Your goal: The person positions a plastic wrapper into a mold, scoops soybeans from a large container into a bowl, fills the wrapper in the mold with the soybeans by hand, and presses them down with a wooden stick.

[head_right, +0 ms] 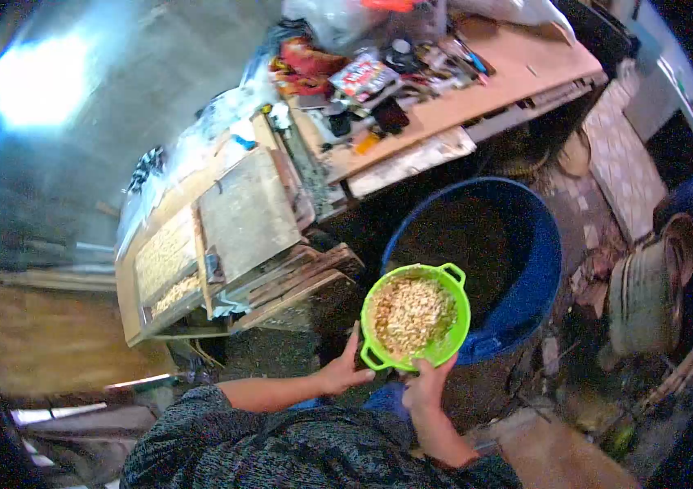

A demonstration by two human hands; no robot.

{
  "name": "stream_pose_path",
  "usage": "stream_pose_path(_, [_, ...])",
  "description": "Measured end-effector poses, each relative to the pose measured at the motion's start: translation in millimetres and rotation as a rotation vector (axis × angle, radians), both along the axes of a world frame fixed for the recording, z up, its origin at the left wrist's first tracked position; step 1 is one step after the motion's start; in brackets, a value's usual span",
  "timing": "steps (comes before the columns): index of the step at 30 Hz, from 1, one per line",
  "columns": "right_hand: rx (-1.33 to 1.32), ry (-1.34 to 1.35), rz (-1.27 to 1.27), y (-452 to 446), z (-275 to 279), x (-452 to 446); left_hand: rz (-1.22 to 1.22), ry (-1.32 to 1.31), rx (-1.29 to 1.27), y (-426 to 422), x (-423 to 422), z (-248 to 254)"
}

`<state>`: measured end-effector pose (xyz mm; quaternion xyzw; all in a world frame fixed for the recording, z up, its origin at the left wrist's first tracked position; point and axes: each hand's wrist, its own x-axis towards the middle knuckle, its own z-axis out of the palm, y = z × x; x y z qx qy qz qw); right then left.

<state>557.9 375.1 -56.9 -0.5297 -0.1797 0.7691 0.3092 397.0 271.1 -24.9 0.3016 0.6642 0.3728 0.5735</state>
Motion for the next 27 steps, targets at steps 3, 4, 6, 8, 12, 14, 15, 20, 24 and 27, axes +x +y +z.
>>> stream_pose_path(3, [0.101, 0.027, 0.093, -49.0, 21.9, -21.0, 0.235, -0.093, 0.183, -50.5, 10.8, -12.3])
stream_pose_path(4, [0.158, 0.102, 0.093, -64.0, 28.8, -31.4, 0.372, -0.264, 0.215, -62.2, 8.2, -12.3])
stream_pose_path(6, [0.174, 0.143, 0.169, -97.1, 55.4, -51.9, 0.512, -0.362, 0.291, -92.4, -3.4, -7.4])
stream_pose_path(8, [0.245, 0.171, 0.316, -129.5, 70.0, -66.3, 0.734, -0.479, 0.405, -122.3, -16.9, 23.5])
stream_pose_path(12, [0.418, 0.083, 0.634, -190.5, 119.4, -94.6, 0.894, -0.433, 0.589, -203.3, -56.0, 99.3])
stream_pose_path(14, [0.283, 0.213, 0.702, -226.4, 132.2, -108.1, 0.968, -0.466, 0.576, -261.4, -81.7, 114.3])
stream_pose_path(15, [0.288, 0.2, 0.731, -240.9, 137.5, -119.5, 0.989, -0.494, 0.549, -289.5, -94.7, 114.7])
stream_pose_path(20, [0.515, 0.37, 1.029, -306.0, 142.7, -196.3, 1.095, -0.661, 0.573, -456.4, -133.1, 113.1])
stream_pose_path(24, [0.731, 0.405, 1.325, -334.9, 146.9, -243.5, 1.192, -0.657, 0.576, -540.8, -130.8, 117.7])
stream_pose_path(27, [0.879, 0.45, 1.509, -350.6, 152.7, -265.4, 0.989, -0.105, 0.69, -581.6, -112.1, 89.6])
